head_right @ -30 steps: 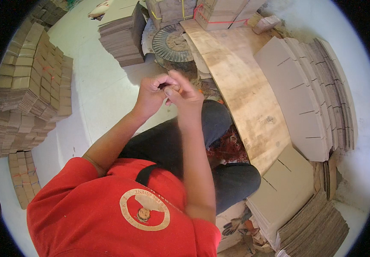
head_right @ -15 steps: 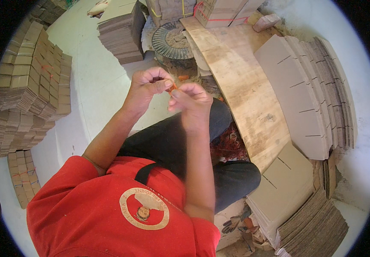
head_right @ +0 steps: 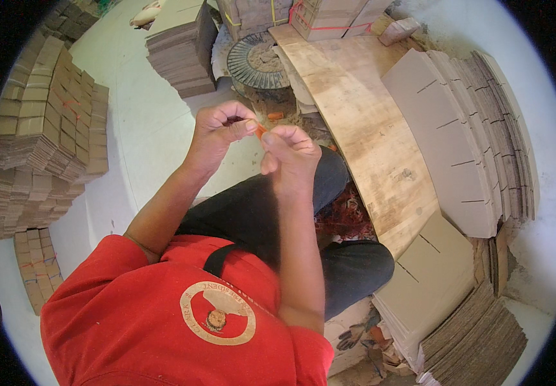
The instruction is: The person sits on the floor and assembles flat cardboard pieces into box shapes. They put on orange finger protectors, then fold and interlock the cardboard panels to form boxes.
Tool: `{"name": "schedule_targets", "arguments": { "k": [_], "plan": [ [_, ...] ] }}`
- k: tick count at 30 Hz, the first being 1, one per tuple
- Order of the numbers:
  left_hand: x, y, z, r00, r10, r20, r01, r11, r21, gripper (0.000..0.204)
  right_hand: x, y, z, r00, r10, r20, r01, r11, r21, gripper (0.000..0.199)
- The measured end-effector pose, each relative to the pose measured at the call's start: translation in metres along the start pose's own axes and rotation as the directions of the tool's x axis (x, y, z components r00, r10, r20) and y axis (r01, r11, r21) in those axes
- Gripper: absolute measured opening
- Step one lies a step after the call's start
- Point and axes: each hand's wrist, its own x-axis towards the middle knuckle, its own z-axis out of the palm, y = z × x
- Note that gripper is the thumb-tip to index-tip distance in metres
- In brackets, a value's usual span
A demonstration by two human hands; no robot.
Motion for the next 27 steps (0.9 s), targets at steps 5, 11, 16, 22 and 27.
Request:
{"name": "schedule_targets", "arguments": {
  "k": [5,11,16,22,27],
  "plan": [
    [0.003,0.005,0.0,0.997,-0.066,0.027,0.068,0.996,-0.058,0.013,-0.002,-0.008,-0.004,0.996,0.011,0.089,-0.018,0.997,0.074,0.013],
    [0.008,0.006,-0.001,0.981,-0.171,0.088,0.189,0.941,-0.281,0.013,-0.002,-0.009,-0.003,0.994,-0.081,0.08,0.081,0.997,0.001,0.012],
    [0.008,0.004,0.003,0.973,-0.196,0.121,0.226,0.918,-0.326,0.012,0.001,-0.006,-0.004,0.985,-0.169,0.043,0.165,0.983,0.082,0.009],
    [0.005,0.008,0.007,0.975,-0.202,0.092,0.216,0.958,-0.187,0.011,-0.001,0.003,0.007,0.986,-0.147,-0.083,0.162,0.962,0.219,0.012],
    [-0.002,0.017,0.02,0.979,-0.166,0.121,0.177,0.98,-0.086,0.011,0.001,0.005,0.005,0.993,-0.09,-0.082,0.114,0.92,0.375,0.013]
  ]
}}
